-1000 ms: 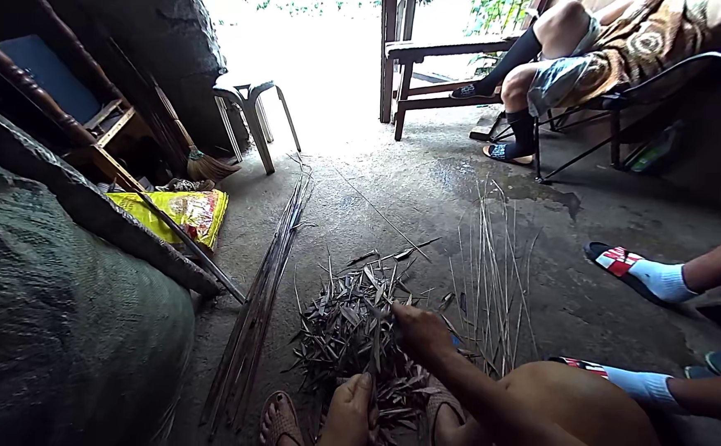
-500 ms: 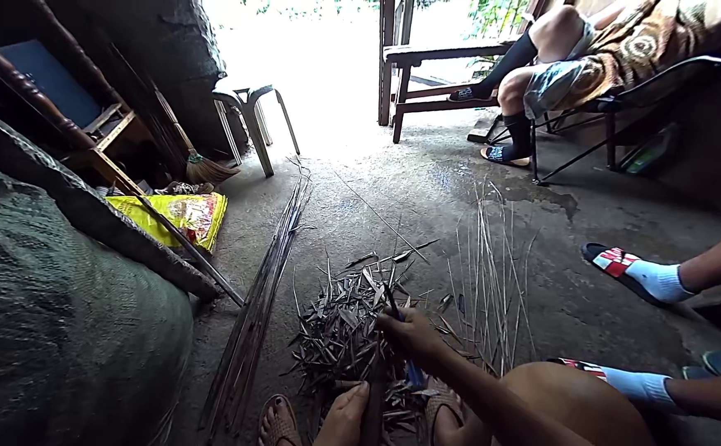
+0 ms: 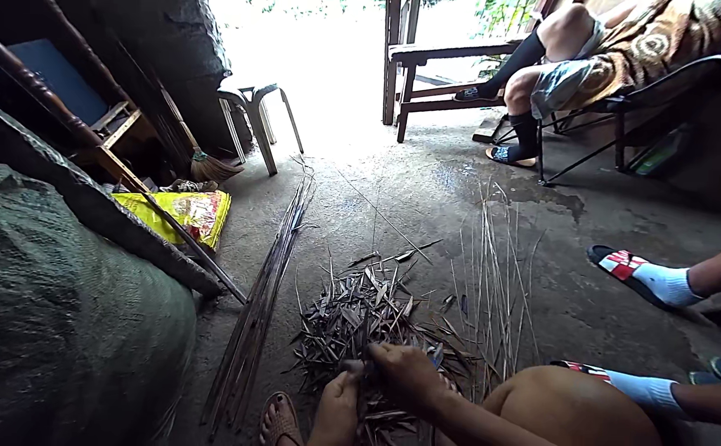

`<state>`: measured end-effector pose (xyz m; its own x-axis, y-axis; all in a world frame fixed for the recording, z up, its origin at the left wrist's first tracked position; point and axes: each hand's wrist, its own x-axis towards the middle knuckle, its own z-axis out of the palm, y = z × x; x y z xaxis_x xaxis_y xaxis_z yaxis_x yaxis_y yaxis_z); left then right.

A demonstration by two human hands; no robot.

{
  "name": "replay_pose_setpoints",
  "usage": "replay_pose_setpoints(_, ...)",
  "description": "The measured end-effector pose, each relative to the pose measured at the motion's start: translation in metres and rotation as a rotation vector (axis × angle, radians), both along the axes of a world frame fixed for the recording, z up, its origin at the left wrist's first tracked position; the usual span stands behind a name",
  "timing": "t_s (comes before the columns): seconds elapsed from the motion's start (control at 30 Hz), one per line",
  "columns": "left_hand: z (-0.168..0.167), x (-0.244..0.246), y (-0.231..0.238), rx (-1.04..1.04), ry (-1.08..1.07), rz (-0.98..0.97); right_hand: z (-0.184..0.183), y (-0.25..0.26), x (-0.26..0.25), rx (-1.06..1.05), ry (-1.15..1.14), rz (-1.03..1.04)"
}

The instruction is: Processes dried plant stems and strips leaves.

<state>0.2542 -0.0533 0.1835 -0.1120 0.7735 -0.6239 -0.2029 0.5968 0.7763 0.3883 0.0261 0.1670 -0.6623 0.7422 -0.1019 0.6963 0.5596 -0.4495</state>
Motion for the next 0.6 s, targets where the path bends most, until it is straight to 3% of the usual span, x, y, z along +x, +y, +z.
replay_pose_setpoints(0.13, -0.003, 0.002, -0.005, 0.013, 0.054, -0.028, 0.007, 0.032, 0.007, -0.132, -0.095, -0.097)
replay_pose_setpoints(0.23, -0.005, -0.003, -0.002, 0.026, 0.078, 0.009, 0.011, 0.018, 0.007, -0.148, -0.029, -0.016)
replay_pose_setpoints(0.37, 0.001, -0.004, 0.002, 0.004, 0.054, 0.064, 0.004, -0.010, 0.000, -0.020, 0.048, 0.121)
replay_pose_setpoints(0.47, -0.001, -0.001, 0.002, 0.025, 0.044, 0.066, -0.010, -0.004, -0.001, 0.212, 0.094, 0.080)
replay_pose_setpoints(0.6, 0.000, 0.000, 0.005, 0.018, 0.023, 0.088, -0.016, 0.001, -0.003, 0.325, 0.109, 0.042)
